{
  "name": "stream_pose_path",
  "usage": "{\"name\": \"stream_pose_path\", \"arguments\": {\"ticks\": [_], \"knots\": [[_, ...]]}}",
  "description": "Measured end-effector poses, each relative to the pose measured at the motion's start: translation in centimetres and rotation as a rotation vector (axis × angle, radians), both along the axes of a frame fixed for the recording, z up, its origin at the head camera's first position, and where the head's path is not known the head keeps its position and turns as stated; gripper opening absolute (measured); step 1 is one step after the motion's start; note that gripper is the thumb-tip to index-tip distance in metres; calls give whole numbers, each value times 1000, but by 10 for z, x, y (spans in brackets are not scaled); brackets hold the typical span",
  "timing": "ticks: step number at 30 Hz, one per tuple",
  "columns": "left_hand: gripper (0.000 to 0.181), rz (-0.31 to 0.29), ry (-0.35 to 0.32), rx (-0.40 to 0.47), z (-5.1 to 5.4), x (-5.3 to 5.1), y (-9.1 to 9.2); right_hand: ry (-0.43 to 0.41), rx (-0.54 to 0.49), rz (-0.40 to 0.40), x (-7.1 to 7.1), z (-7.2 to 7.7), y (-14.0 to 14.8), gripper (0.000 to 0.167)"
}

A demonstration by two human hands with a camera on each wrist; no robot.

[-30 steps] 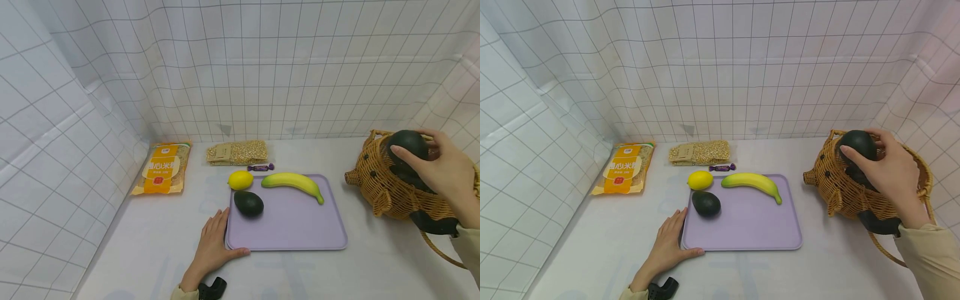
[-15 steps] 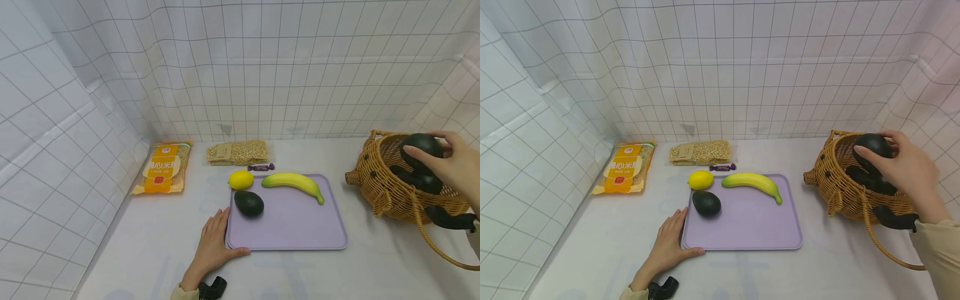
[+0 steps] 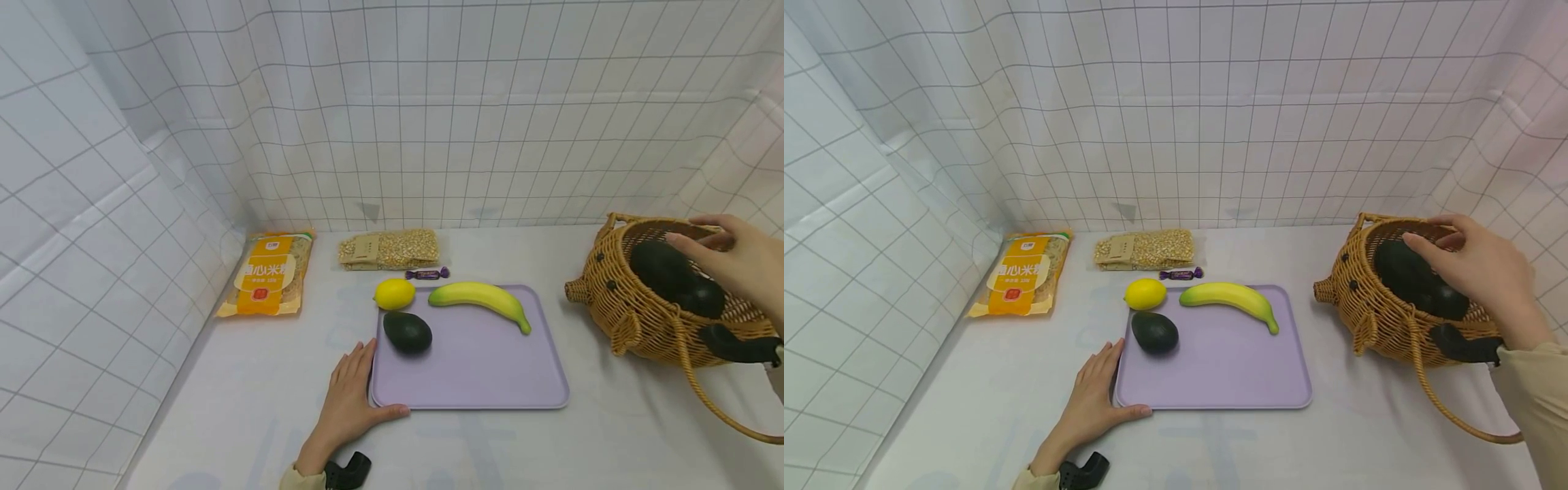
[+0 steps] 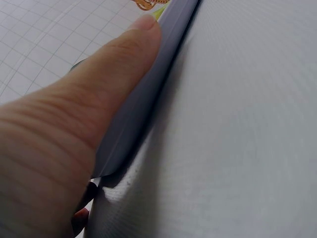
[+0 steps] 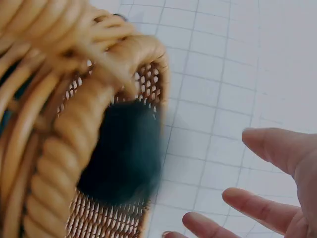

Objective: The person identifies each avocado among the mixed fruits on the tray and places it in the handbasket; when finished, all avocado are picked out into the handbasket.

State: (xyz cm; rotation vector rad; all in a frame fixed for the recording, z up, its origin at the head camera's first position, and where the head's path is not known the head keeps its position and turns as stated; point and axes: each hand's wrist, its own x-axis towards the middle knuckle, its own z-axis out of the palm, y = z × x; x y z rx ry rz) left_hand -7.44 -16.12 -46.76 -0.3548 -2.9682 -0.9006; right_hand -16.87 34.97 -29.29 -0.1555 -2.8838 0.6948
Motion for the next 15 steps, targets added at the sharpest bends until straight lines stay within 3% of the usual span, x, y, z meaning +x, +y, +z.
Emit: {"name": "stream_pose_path", "arguments": {"ticks": [9,15], "knots": [[122,2,4,-1,1,1,0,114,29,95,18,-1,-42,50],[122,1,-4,3,1,0,1,222,-48,217,22,-20,-93,36]]}}
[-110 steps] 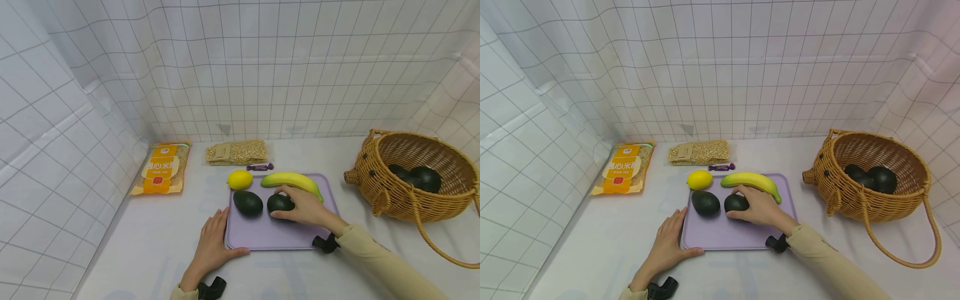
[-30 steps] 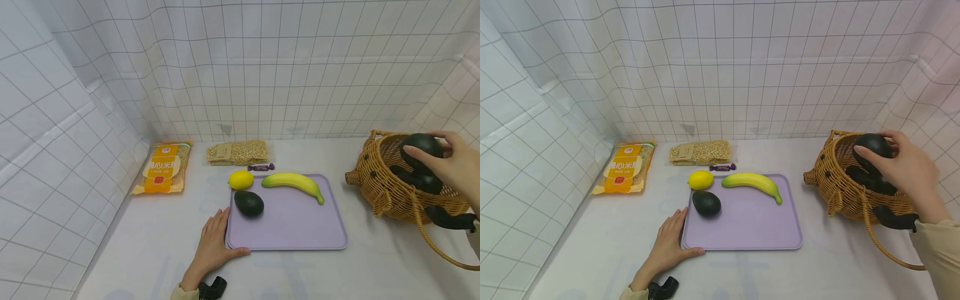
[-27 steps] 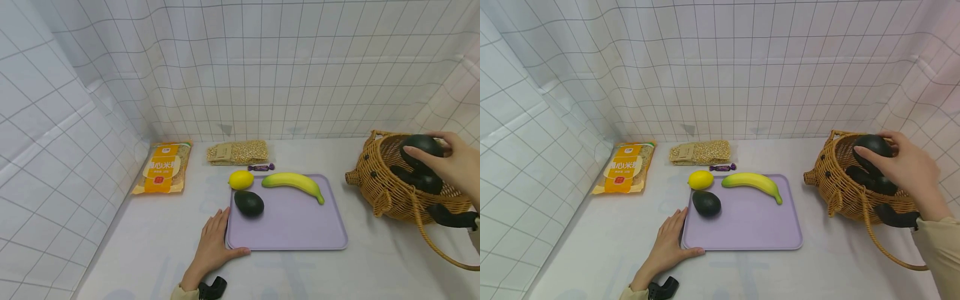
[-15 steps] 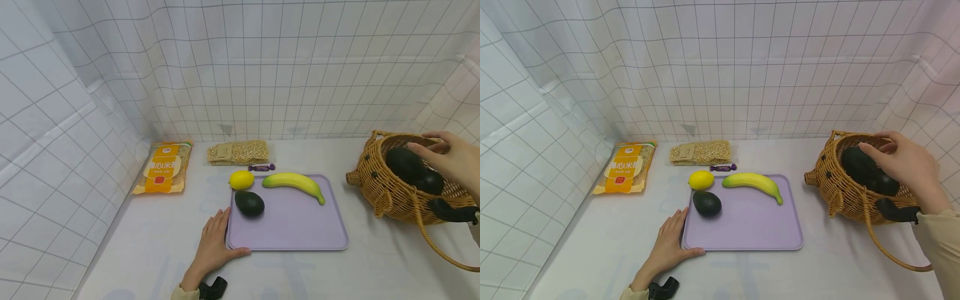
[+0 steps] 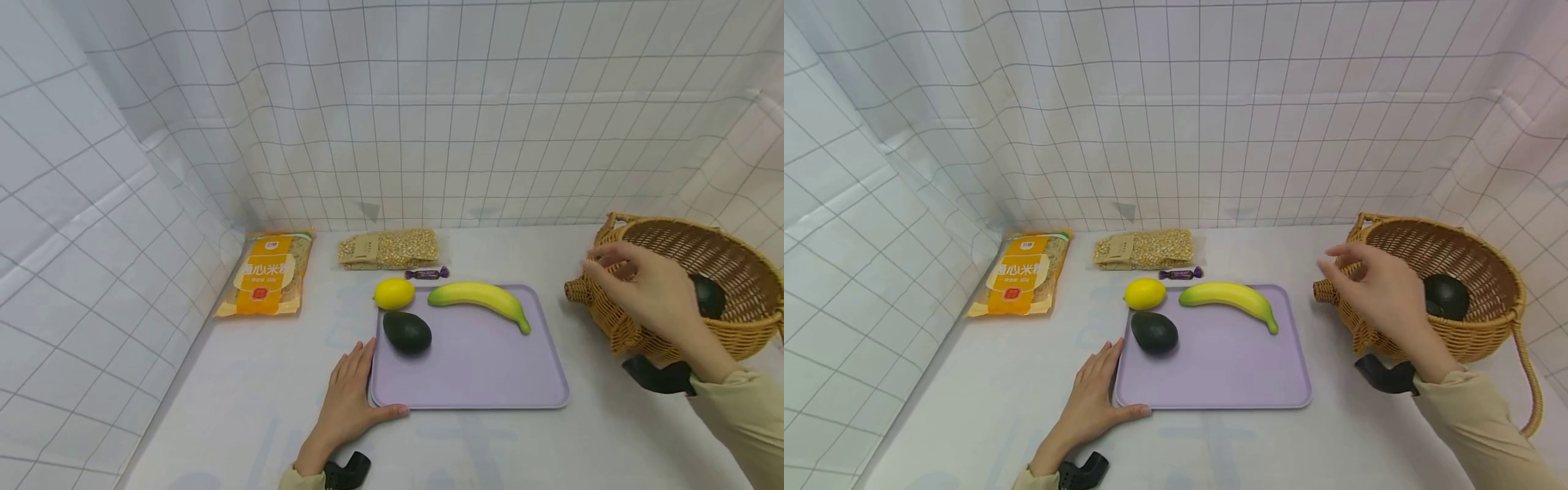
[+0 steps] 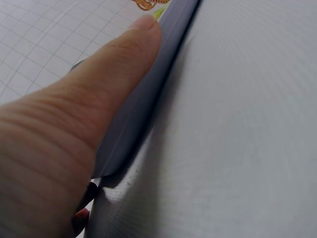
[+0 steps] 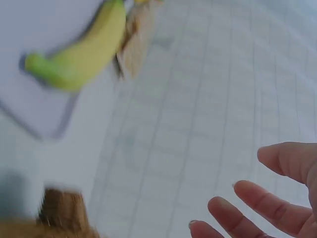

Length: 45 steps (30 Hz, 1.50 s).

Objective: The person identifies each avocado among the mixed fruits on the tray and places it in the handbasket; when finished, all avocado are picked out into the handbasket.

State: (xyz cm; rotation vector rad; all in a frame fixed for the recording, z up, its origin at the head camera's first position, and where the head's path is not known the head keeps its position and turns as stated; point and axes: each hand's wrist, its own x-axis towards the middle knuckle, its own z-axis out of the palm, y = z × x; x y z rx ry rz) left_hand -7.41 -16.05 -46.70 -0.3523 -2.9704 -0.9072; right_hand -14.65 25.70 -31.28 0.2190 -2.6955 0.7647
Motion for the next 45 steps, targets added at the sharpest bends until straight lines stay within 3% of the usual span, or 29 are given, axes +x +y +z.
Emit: {"name": "stream_pose_path", "arguments": {"ticks": [6,10,16,24,33,37,41,45], "knots": [[122,-6,0,-4,-1,-1,1,53,-54,144,-3,-29,-57,30],[122,-6,3,-1,0,0,1,39,-102,201,-7,-45,-91,30],[122,-4,1,-7,0,0,1,-39,-188,258,-13,-68,-131,31],[122,2,-9,-6,0,-1,0,-205,-181,333,-17,-87,-176,56],[121,-10,8,6,-1,-1,0,-350,-82,377,-14,-98,-206,79],[121,-10,10,13,-2,0,-1,-357,-32,363,-13,-103,-214,86],[121,-8,10,14,-1,0,-1,-328,-23,358,-13,-108,-217,85],[121,-7,5,10,-2,0,-1,-338,-81,386,-14,-111,-215,74]]}}
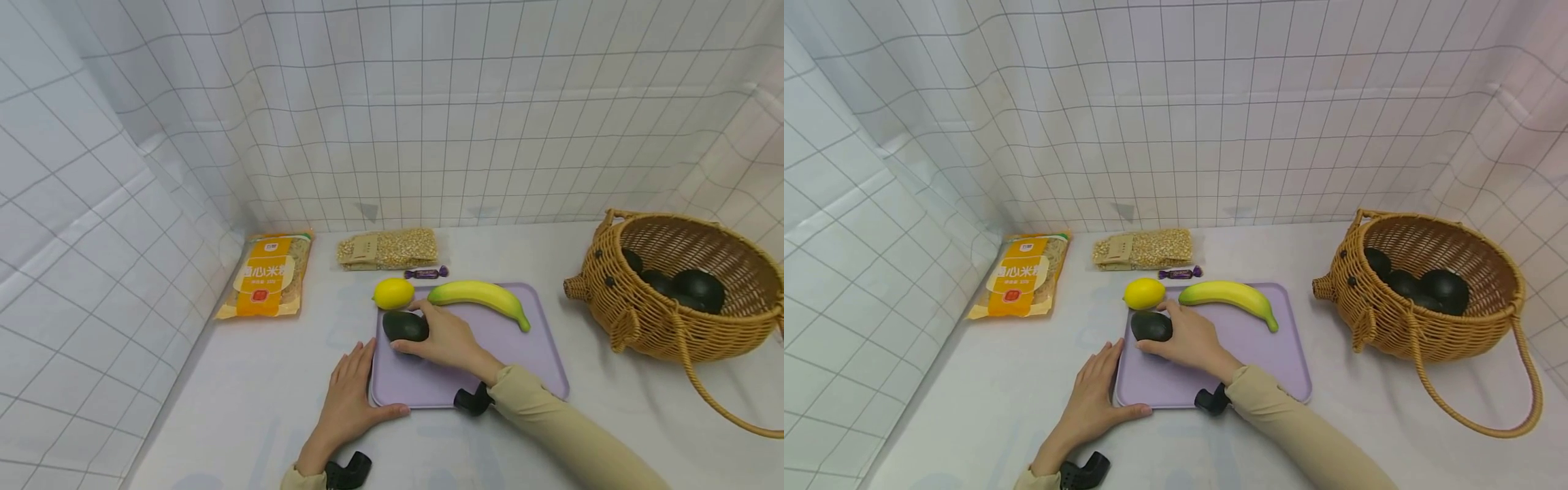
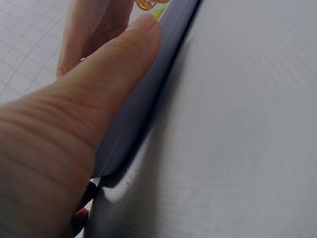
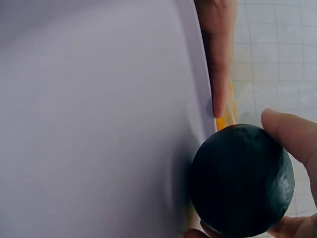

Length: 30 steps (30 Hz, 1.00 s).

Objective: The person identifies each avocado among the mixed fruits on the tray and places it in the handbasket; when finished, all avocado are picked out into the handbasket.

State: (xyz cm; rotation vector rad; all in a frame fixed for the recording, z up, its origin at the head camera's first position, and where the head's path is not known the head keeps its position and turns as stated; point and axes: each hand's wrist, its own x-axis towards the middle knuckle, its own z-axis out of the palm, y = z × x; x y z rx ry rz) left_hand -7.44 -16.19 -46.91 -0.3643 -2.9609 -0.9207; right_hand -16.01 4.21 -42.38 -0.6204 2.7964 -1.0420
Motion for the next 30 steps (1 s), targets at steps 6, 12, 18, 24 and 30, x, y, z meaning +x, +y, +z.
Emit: {"name": "stream_pose_path", "arguments": {"ticks": [6,12,18,24,30], "knots": [[121,-1,4,0,0,0,0,-68,-70,20,0,-1,8,63],[121,1,-7,-10,1,0,0,-78,-69,23,4,3,16,63],[121,4,-19,-18,1,-1,1,-69,-75,34,9,6,25,64],[121,11,-20,-21,1,0,0,-83,-88,-5,14,14,34,66],[121,9,-15,-18,1,0,0,-56,-123,-32,16,22,44,72]]}}
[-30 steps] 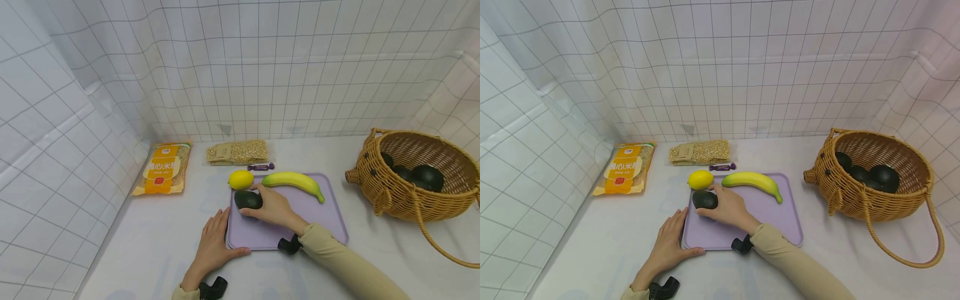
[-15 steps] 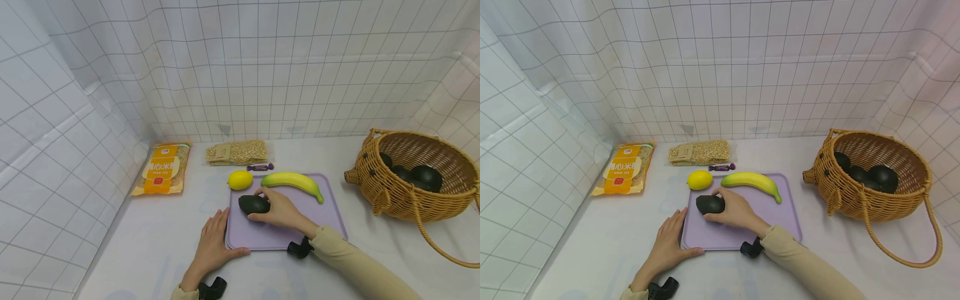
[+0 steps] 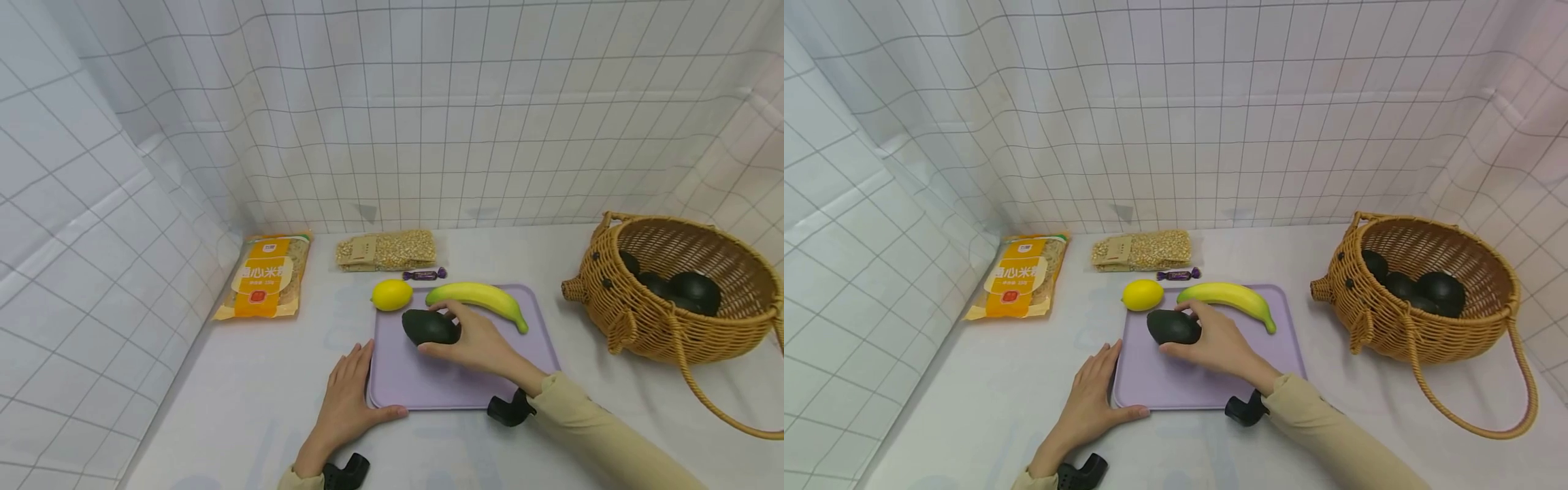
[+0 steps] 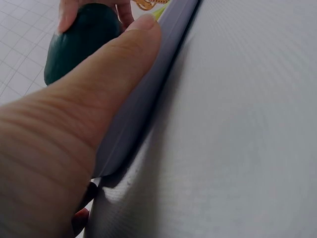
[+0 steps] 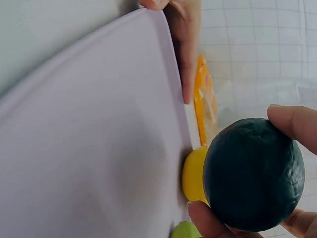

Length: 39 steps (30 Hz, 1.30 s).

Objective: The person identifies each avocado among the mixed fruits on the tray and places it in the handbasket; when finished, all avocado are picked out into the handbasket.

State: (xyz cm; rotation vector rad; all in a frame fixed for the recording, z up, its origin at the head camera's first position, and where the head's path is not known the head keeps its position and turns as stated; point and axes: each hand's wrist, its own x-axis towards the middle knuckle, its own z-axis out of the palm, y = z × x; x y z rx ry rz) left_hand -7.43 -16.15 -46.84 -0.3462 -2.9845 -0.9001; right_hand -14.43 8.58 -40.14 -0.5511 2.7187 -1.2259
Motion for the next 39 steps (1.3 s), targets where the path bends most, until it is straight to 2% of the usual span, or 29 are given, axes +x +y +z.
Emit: {"name": "stream_pose_path", "arguments": {"ticks": [6,10,20,26,34,39], "knots": [[121,0,-5,8,0,0,0,117,-64,4,-2,9,8,66],[121,2,-12,-2,0,0,1,139,-95,-7,-1,16,14,64],[122,6,-12,-2,0,1,1,241,-74,-38,-3,36,36,64],[122,7,-8,-2,1,1,1,257,-56,-94,-5,53,52,65],[122,-1,13,5,0,0,1,325,0,-166,-6,71,78,66],[122,2,11,-1,0,1,1,353,21,-249,-7,84,98,68]]}}
